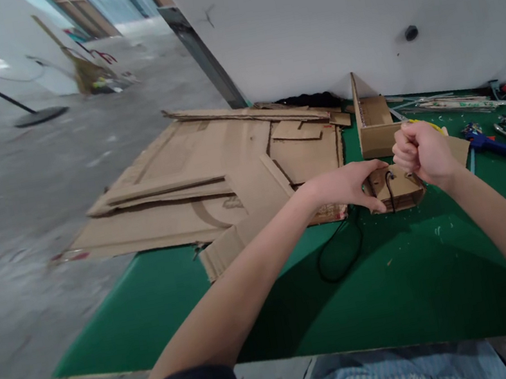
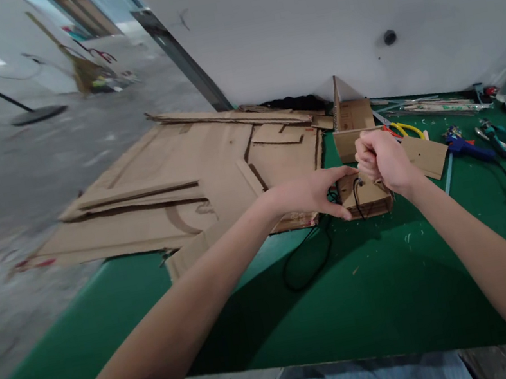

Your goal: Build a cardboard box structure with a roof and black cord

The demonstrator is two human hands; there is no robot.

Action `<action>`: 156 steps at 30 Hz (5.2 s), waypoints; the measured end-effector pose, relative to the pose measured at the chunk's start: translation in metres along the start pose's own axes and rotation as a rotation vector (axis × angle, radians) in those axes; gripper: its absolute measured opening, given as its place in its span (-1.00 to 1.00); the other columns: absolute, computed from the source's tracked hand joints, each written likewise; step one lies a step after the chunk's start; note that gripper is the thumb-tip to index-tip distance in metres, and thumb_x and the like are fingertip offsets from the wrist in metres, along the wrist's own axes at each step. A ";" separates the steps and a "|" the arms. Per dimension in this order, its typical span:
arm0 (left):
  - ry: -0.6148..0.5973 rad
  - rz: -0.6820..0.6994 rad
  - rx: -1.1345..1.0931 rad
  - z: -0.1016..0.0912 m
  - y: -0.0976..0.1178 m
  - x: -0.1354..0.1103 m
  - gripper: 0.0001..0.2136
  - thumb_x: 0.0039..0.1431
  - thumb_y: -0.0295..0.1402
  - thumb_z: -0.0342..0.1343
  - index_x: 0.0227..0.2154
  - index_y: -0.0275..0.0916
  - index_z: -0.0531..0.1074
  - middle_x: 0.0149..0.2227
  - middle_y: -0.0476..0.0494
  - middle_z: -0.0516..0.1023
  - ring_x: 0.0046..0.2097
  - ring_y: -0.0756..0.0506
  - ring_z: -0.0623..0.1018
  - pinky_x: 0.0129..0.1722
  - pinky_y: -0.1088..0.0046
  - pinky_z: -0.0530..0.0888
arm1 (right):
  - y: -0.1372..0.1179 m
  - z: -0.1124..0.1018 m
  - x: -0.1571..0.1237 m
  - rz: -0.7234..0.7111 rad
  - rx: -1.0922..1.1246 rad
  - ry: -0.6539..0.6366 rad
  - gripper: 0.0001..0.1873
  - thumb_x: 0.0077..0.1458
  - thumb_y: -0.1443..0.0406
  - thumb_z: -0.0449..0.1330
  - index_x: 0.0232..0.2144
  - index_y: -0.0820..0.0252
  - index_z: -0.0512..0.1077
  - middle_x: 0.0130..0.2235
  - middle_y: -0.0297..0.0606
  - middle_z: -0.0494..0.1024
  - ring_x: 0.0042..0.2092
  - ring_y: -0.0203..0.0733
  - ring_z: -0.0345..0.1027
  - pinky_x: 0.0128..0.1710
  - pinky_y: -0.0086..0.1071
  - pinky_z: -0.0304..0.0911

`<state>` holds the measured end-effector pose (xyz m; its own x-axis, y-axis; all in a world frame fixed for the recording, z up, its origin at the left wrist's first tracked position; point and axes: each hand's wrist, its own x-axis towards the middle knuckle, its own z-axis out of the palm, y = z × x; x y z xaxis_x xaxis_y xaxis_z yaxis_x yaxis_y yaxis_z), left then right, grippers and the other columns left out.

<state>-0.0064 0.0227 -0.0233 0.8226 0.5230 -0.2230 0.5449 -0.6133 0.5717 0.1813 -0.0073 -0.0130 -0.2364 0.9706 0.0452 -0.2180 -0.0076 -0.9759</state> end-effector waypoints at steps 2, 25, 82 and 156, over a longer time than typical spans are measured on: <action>0.004 0.006 -0.004 0.000 0.000 0.000 -0.11 -0.03 0.02 0.27 0.28 -0.25 0.04 0.26 -0.30 0.30 0.17 -0.22 0.42 0.02 0.41 0.38 | -0.001 -0.006 0.000 -0.002 0.023 0.009 -0.53 0.09 0.18 -0.01 -0.78 0.12 0.00 -0.72 -0.50 -0.15 -0.68 -0.44 -0.34 -0.69 -0.45 -0.34; 0.054 0.021 0.006 0.007 -0.001 0.001 -0.20 -0.02 0.05 0.22 0.23 -0.21 0.11 0.22 -0.27 0.35 0.14 -0.22 0.44 0.02 0.34 0.41 | 0.029 -0.010 -0.005 -0.179 -0.251 0.076 -0.52 0.18 0.17 -0.01 -0.75 0.13 0.09 -0.72 -0.47 -0.02 -0.67 -0.42 -0.21 -0.65 -0.40 -0.30; 0.254 0.104 0.016 0.015 -0.009 0.010 -0.26 0.03 -0.15 0.18 0.25 -0.29 0.11 0.24 -0.32 0.29 0.25 -0.24 0.32 0.24 0.20 0.29 | 0.033 -0.037 0.006 -0.279 -1.216 0.083 -0.57 0.29 0.06 -0.17 -0.33 0.12 0.40 -0.14 -0.13 0.46 -0.06 0.02 0.24 0.01 -0.05 0.07; 0.268 0.097 -0.020 0.022 -0.017 0.013 -0.24 0.06 -0.12 0.17 0.29 -0.23 0.05 0.31 -0.27 0.20 0.30 -0.22 0.27 0.28 0.18 0.27 | 0.032 -0.092 0.012 -0.060 -0.491 -0.275 -0.79 0.10 0.13 0.24 -0.44 0.12 0.38 -0.31 -0.35 0.39 -0.26 -0.27 0.23 -0.21 -0.33 0.18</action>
<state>-0.0012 0.0273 -0.0535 0.7969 0.6022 0.0484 0.4605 -0.6573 0.5966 0.2584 0.0266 -0.0635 -0.4899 0.8668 0.0930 0.2120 0.2220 -0.9517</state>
